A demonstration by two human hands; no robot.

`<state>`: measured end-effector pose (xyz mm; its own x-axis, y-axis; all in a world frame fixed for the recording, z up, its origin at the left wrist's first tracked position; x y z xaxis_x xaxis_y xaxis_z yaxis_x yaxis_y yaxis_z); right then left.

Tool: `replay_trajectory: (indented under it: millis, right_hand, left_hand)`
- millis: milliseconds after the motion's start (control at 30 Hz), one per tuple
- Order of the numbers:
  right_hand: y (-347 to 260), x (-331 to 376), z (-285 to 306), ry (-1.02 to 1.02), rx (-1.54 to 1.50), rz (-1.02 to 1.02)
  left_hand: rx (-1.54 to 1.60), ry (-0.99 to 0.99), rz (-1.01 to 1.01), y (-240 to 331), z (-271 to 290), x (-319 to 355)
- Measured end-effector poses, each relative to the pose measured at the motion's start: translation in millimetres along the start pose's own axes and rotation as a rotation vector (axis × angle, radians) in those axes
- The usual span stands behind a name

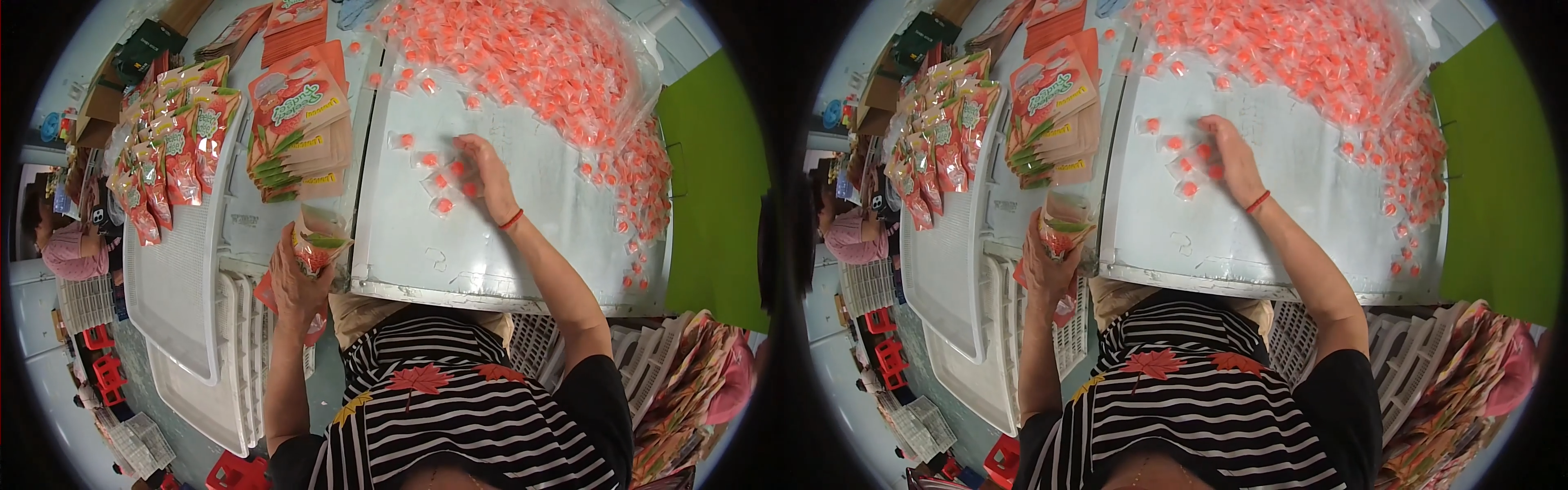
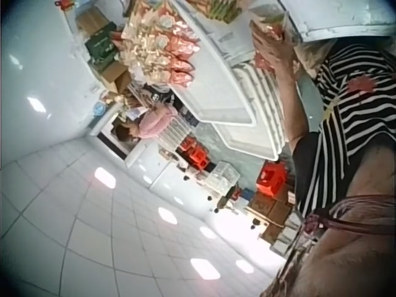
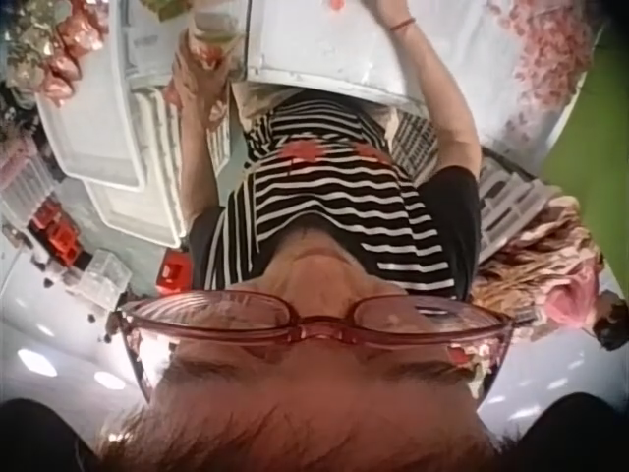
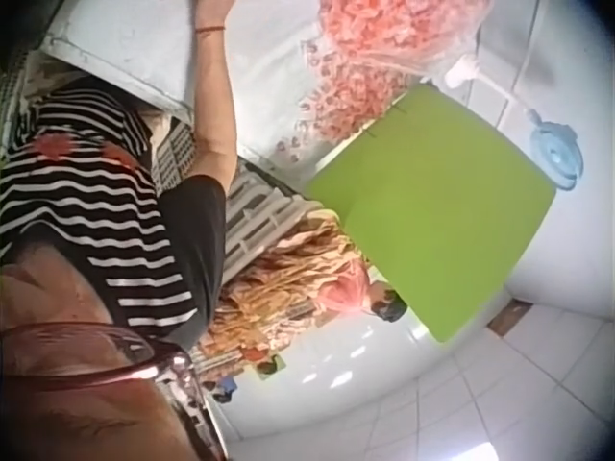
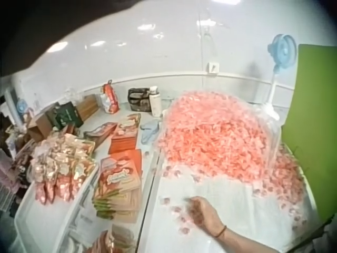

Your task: Packaging small pink candies into labeled plastic bags.

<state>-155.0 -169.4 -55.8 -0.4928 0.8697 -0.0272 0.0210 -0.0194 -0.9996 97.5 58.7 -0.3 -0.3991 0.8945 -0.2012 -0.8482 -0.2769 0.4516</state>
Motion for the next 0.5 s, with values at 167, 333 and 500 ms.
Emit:
replay_trajectory:
  millis: [167, 333, 500]
  right_hand:
    - [-33.0, -2.2, -36.3, -0.039, 0.765, 0.596]
    - [-27.1, -32.1, -80.7, -0.219, 1.128, 0.685]
    - [-26.7, -18.2, -103.3, -0.265, 1.085, 0.628]
  left_hand:
    - [0.001, 0.007, -0.024, 1.0, 5.0, -3.1]
    - [-0.018, 0.007, 0.001, 5.5, 12.7, -4.9]
    - [-0.012, 0.057, -0.019, -1.5, 8.4, 4.4]
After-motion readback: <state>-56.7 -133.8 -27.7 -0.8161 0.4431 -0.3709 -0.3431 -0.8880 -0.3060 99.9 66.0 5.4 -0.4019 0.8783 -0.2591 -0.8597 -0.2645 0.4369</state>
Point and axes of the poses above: each hand's wrist, its own x-axis away from the middle knuckle, its own z-axis out of the back of the hand, y = z × x, the point moved 7 cm from there along -x, towards the middle knuckle
